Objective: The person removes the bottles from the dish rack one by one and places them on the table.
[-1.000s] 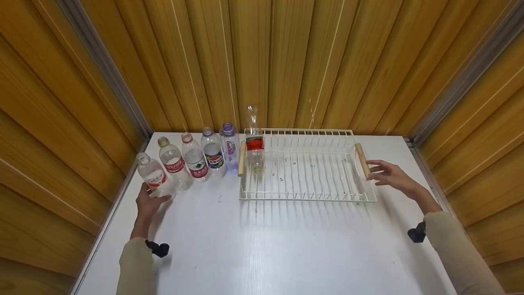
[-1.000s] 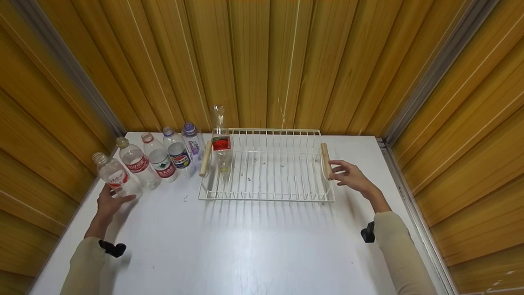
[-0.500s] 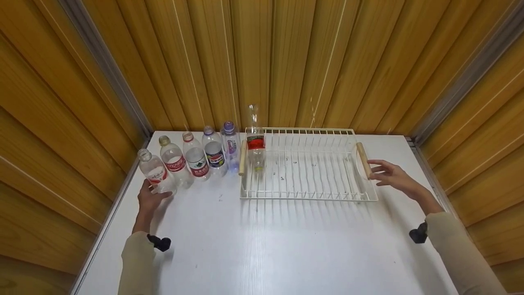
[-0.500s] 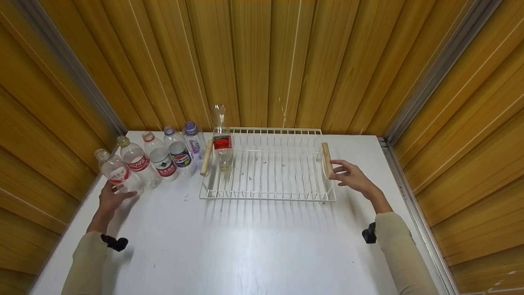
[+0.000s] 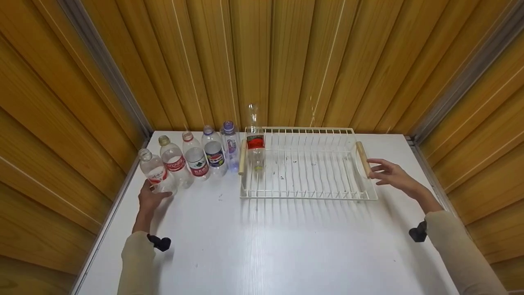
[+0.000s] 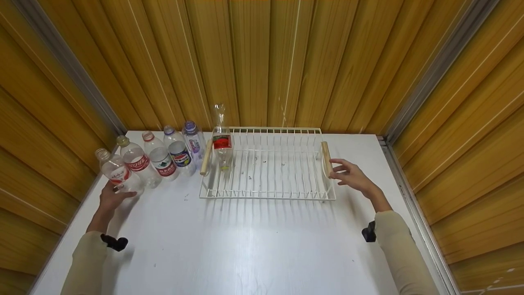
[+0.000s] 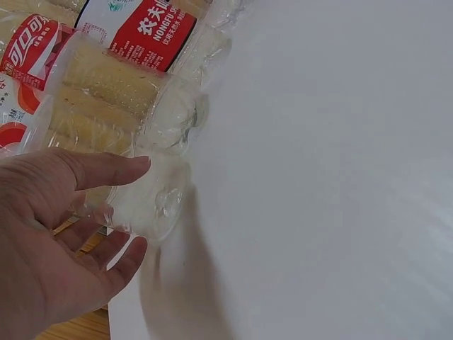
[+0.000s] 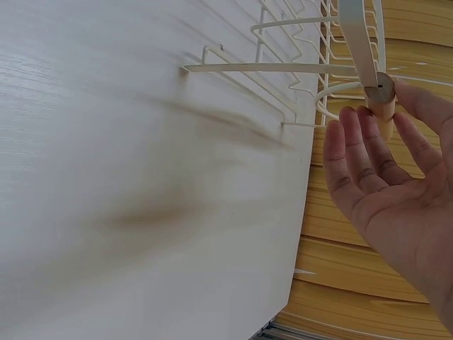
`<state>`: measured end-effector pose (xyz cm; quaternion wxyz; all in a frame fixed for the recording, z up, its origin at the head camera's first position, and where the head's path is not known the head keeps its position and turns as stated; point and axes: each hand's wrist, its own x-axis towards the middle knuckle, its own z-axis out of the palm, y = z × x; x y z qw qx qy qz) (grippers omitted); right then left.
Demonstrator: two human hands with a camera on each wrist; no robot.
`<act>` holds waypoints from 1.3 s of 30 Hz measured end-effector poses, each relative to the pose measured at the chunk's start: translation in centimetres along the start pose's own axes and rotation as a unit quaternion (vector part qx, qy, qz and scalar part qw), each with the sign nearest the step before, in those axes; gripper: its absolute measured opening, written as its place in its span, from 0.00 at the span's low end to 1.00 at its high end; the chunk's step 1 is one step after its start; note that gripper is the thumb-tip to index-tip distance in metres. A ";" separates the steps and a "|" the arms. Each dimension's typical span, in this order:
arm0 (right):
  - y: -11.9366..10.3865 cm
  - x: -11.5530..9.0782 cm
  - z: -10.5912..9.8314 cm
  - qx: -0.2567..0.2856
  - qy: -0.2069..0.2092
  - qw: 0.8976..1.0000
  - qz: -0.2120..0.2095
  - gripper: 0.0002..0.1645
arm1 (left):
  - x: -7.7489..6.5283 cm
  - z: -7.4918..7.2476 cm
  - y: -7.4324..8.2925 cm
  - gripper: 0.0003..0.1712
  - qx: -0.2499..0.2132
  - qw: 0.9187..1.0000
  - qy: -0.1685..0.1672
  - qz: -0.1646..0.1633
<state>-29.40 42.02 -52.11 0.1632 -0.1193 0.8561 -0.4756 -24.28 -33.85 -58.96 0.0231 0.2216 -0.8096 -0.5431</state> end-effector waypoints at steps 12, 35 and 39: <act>0.3 -0.2 -0.2 -0.012 0.004 1.000 0.012 0.39 | -1.6 -1.8 -0.2 0.49 0.005 1.000 -0.015 -0.015; 0.1 -0.1 -0.1 0.002 0.002 1.000 0.008 0.39 | -6.0 -2.8 0.1 0.30 0.074 0.984 -0.160 0.039; 0.1 -0.1 0.0 0.005 -0.003 1.000 0.011 0.39 | -6.1 -1.6 0.5 0.29 0.060 0.981 -0.179 0.049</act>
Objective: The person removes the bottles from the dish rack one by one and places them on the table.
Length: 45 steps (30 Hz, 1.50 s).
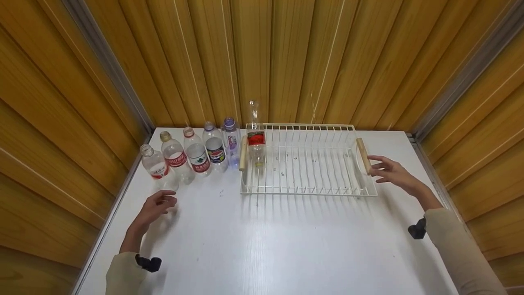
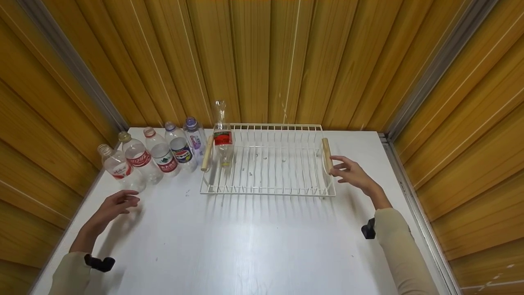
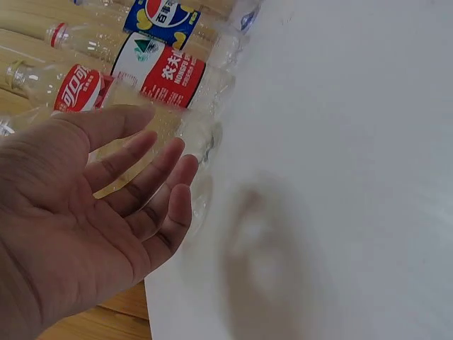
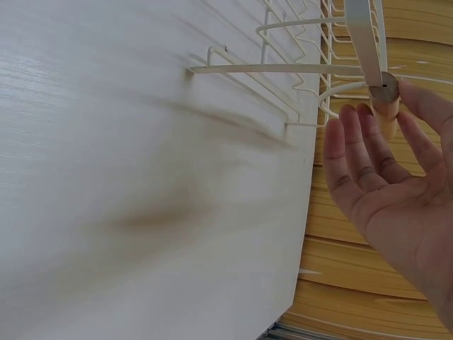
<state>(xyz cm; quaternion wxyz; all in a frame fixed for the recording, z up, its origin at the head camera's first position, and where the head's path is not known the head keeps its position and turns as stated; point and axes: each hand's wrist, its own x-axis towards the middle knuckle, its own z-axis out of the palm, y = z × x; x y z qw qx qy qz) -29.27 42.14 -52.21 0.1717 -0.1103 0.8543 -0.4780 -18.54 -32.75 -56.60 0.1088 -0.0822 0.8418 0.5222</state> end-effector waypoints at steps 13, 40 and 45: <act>0.5 0.0 0.4 0.020 0.005 1.000 -0.008 0.38 | 2.8 4.2 4.2 0.28 -0.017 0.997 -0.064 0.048; 0.8 -0.6 0.8 0.025 0.007 1.000 0.006 0.39 | 6.9 13.7 10.4 0.44 -0.052 0.981 -0.125 0.140; 0.6 -0.8 0.8 0.022 0.003 1.000 -0.002 0.38 | 7.0 14.2 10.5 0.48 -0.051 0.980 -0.128 0.142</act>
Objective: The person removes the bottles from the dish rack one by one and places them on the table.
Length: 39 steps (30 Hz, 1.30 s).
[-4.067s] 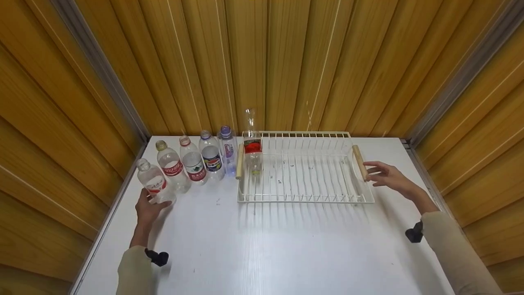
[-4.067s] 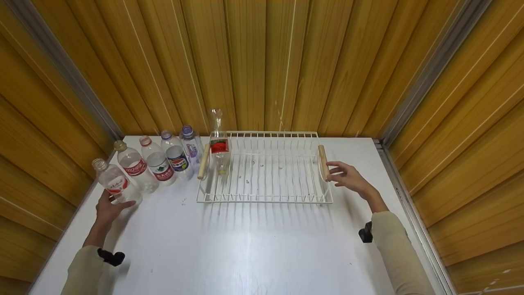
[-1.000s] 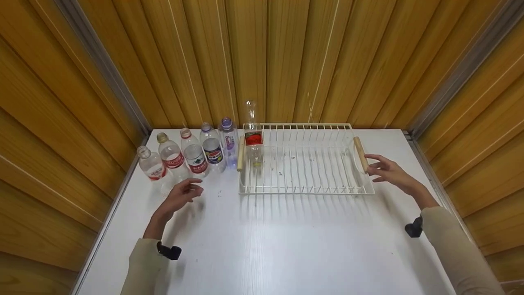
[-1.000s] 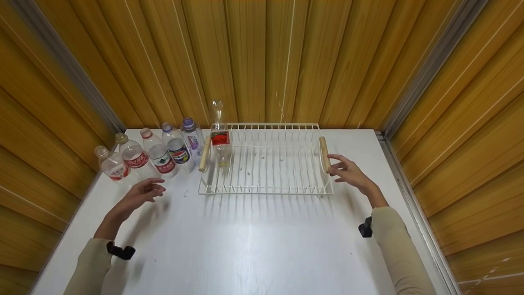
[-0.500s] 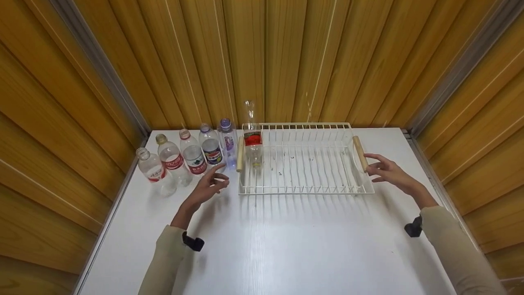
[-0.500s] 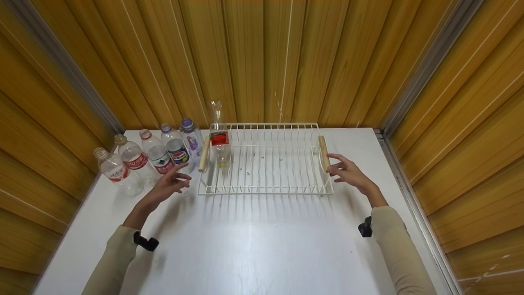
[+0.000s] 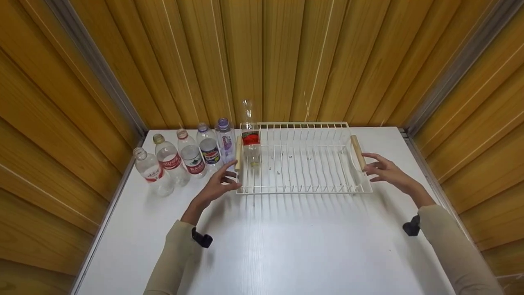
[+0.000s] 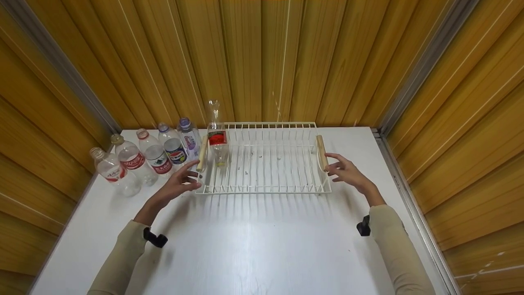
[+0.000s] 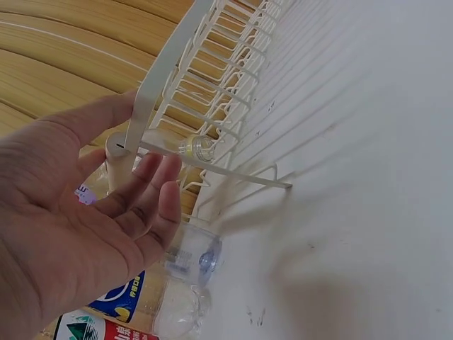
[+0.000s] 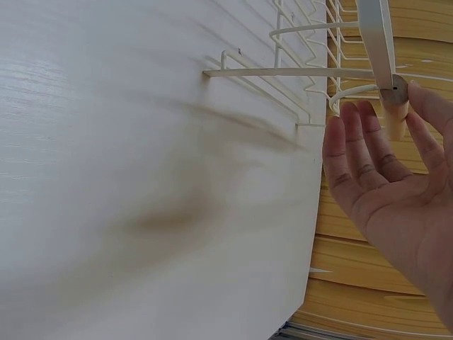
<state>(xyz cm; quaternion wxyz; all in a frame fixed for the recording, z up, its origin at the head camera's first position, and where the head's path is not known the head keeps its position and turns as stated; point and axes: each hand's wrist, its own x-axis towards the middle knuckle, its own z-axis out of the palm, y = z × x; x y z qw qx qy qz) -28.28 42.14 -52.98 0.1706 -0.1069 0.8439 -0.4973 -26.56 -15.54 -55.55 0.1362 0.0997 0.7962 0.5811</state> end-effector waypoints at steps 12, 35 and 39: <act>-0.5 0.4 -0.7 -0.013 0.002 1.000 0.012 0.39 | 0.3 0.0 0.1 0.49 -0.025 1.000 -0.008 -0.014; -6.5 6.0 0.3 -0.013 0.005 1.000 -0.015 0.32 | 0.1 0.3 -0.2 0.50 -0.024 1.000 -0.012 -0.009; -7.5 8.7 2.8 0.003 -0.017 0.999 -0.027 0.30 | -0.2 0.0 -0.5 0.49 -0.020 1.000 -0.012 0.004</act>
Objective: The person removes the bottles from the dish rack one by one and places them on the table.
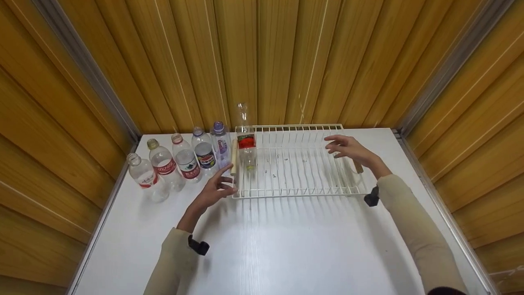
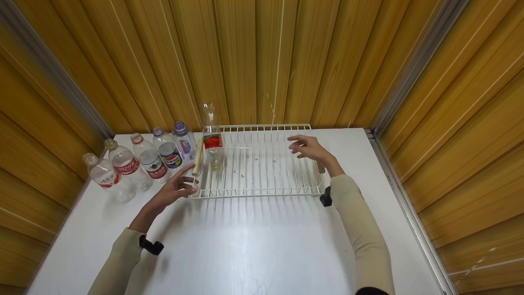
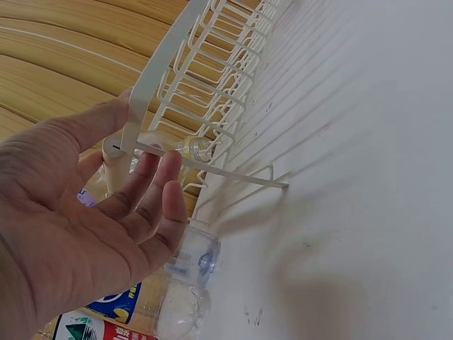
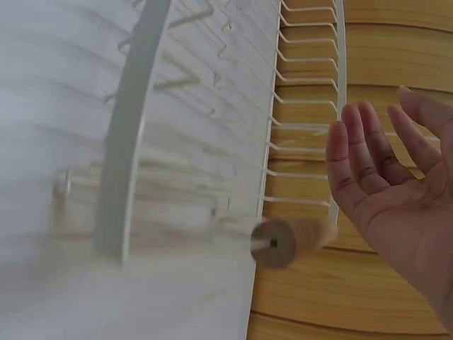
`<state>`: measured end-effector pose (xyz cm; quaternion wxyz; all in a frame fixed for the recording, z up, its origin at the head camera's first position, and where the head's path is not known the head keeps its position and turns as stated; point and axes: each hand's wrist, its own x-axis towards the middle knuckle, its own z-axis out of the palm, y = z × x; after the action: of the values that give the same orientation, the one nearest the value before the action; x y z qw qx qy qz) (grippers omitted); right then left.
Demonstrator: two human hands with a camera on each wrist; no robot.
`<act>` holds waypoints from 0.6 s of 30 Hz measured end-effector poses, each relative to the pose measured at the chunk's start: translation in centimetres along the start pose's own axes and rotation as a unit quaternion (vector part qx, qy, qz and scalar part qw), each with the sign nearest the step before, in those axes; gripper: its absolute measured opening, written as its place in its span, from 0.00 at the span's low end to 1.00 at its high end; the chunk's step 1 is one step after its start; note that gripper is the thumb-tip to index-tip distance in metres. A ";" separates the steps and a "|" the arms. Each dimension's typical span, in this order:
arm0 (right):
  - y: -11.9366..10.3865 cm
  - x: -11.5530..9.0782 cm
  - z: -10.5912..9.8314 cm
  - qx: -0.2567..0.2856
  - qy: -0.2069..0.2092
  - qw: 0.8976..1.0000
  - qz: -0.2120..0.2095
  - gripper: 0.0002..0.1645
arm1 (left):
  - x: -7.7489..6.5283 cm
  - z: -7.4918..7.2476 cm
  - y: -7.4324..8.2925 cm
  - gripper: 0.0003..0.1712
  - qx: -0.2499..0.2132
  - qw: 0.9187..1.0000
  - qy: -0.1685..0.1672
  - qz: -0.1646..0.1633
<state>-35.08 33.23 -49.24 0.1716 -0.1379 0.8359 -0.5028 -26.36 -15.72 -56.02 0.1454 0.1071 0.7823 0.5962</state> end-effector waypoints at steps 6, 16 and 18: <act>-0.6 4.3 3.6 0.014 -0.039 0.999 0.000 0.26 | 0.0 -0.1 -0.2 0.49 -0.006 1.000 -0.002 0.021; -2.3 9.0 8.2 0.000 -0.091 0.996 0.018 0.26 | -0.1 0.0 -0.2 0.49 -0.007 1.000 -0.004 0.015; -2.6 9.8 8.9 0.002 -0.099 0.995 0.020 0.26 | -0.2 0.0 -0.2 0.49 -0.007 1.000 -0.004 0.011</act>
<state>-39.97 21.02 -52.31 0.2633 -0.1701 0.8166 -0.4847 -26.21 -15.83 -56.21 0.1429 0.1174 0.7760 0.6030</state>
